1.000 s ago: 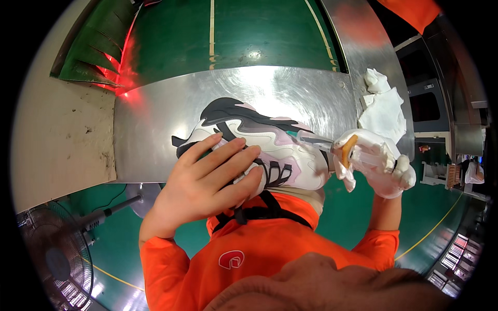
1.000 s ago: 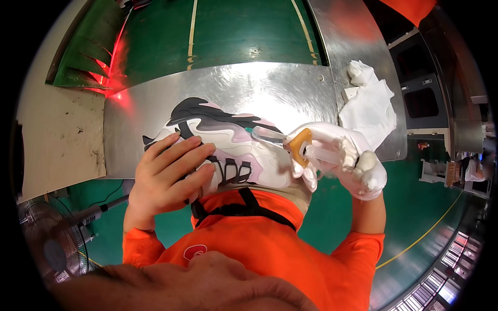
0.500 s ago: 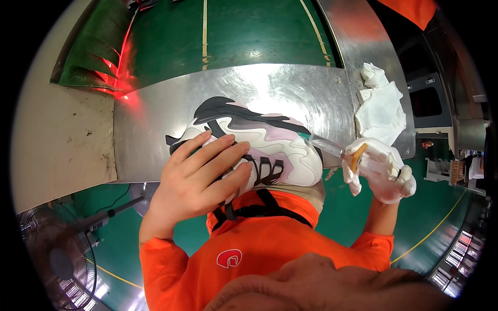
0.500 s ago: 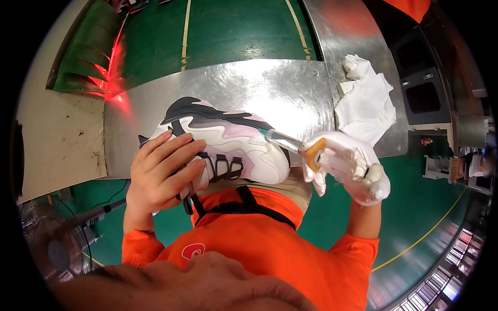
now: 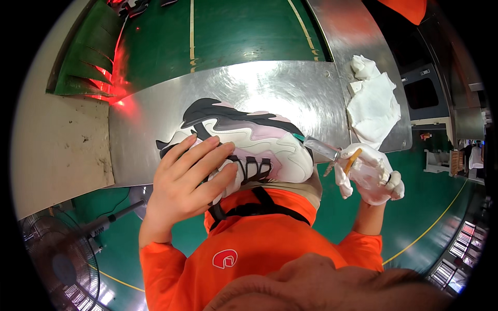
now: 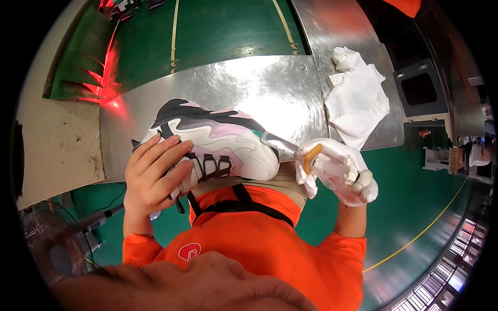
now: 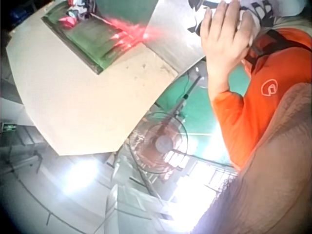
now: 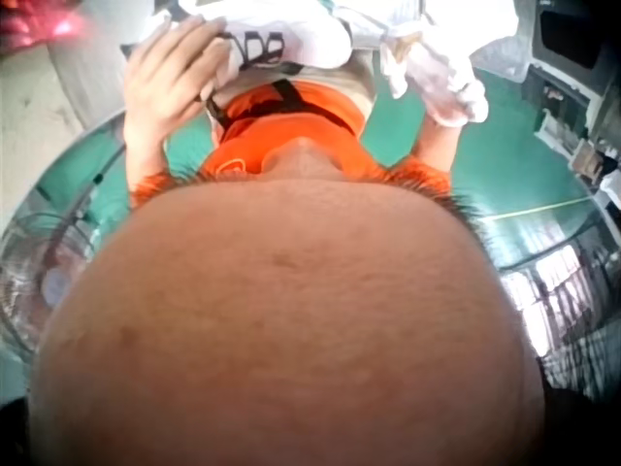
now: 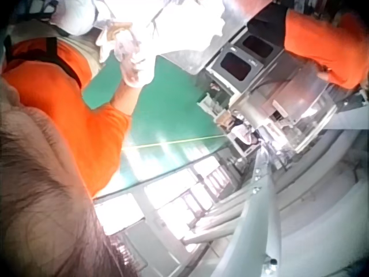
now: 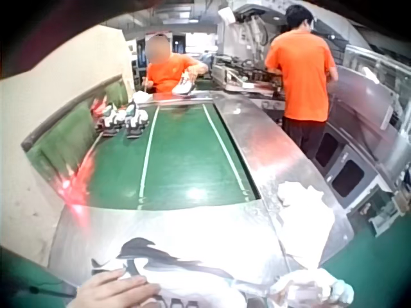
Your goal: The person uses a syringe to apply a clear liquid to the seams of a white and pink sneaker on a metal table. They repeatedly pick up the shoe, inject the liquid along the sole and upper, and wipe the area with a white cloth. The process is repeated for multiple shoes on the table.
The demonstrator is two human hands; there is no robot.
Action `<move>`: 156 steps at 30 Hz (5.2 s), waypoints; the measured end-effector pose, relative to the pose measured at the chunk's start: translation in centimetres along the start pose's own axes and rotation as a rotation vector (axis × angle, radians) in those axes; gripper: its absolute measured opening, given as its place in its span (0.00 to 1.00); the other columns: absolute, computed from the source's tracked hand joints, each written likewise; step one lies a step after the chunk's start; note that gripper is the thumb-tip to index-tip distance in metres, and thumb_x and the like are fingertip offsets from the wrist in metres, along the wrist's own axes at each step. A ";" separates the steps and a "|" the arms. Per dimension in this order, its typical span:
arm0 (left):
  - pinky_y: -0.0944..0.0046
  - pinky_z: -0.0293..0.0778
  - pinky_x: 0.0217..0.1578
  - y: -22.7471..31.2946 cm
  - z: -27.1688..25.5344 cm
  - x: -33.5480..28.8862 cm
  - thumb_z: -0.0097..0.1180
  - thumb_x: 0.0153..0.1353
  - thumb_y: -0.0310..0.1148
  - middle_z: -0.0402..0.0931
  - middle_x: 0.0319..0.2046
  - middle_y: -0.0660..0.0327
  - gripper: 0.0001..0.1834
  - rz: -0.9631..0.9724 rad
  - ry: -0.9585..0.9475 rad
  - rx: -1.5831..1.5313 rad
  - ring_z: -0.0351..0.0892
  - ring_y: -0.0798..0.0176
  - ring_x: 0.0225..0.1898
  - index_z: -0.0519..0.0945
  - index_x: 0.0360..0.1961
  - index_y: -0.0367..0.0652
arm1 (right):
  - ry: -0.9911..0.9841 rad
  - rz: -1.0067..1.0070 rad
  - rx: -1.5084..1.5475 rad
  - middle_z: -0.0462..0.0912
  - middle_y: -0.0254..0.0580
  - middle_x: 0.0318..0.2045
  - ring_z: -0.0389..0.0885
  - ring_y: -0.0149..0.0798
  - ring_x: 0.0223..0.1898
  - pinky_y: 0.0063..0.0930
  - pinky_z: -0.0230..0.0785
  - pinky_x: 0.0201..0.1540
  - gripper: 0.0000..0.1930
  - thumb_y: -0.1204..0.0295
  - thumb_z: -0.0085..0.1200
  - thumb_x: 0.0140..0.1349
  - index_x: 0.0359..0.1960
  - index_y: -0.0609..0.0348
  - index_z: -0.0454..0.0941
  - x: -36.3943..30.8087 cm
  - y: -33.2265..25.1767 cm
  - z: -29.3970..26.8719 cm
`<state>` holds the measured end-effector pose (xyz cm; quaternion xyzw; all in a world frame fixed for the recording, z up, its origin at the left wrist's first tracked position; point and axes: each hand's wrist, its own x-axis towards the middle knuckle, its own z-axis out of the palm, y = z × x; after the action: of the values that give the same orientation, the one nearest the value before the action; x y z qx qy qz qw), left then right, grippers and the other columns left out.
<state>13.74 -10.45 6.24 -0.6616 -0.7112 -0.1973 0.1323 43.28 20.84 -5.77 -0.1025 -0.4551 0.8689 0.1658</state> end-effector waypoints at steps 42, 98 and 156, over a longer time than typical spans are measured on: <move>0.56 0.73 0.49 -1.1 -1.4 1.0 0.66 0.51 0.32 0.84 0.47 0.66 0.11 0.051 -0.065 -0.119 0.81 0.61 0.48 0.82 0.37 0.51 | -0.543 -0.286 -1.521 0.73 0.57 0.53 0.76 0.60 0.49 0.38 0.72 0.52 0.29 0.80 0.56 0.39 0.50 0.47 0.82 16.3 -5.2 16.0; 0.57 0.70 0.54 -0.8 -0.8 -0.7 0.59 0.48 0.31 0.82 0.52 0.66 0.14 0.054 -0.006 -0.114 0.79 0.62 0.53 0.84 0.38 0.52 | -0.283 -0.451 -1.611 0.73 0.53 0.48 0.76 0.57 0.48 0.45 0.72 0.48 0.21 0.72 0.60 0.48 0.47 0.55 0.74 19.6 -1.7 19.8; 0.58 0.70 0.48 3.4 0.9 -1.2 0.57 0.46 0.30 0.84 0.49 0.58 0.19 -0.103 0.057 0.129 0.80 0.55 0.51 0.84 0.43 0.48 | 0.218 -0.158 -0.308 0.81 0.53 0.45 0.79 0.46 0.41 0.37 0.71 0.48 0.41 0.49 0.61 0.52 0.60 0.71 0.72 -1.7 -3.2 9.3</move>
<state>17.26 -10.97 5.23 -0.6082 -0.7516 -0.1764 0.1845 42.45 14.83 2.13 -0.1842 -0.5686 0.7569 0.2641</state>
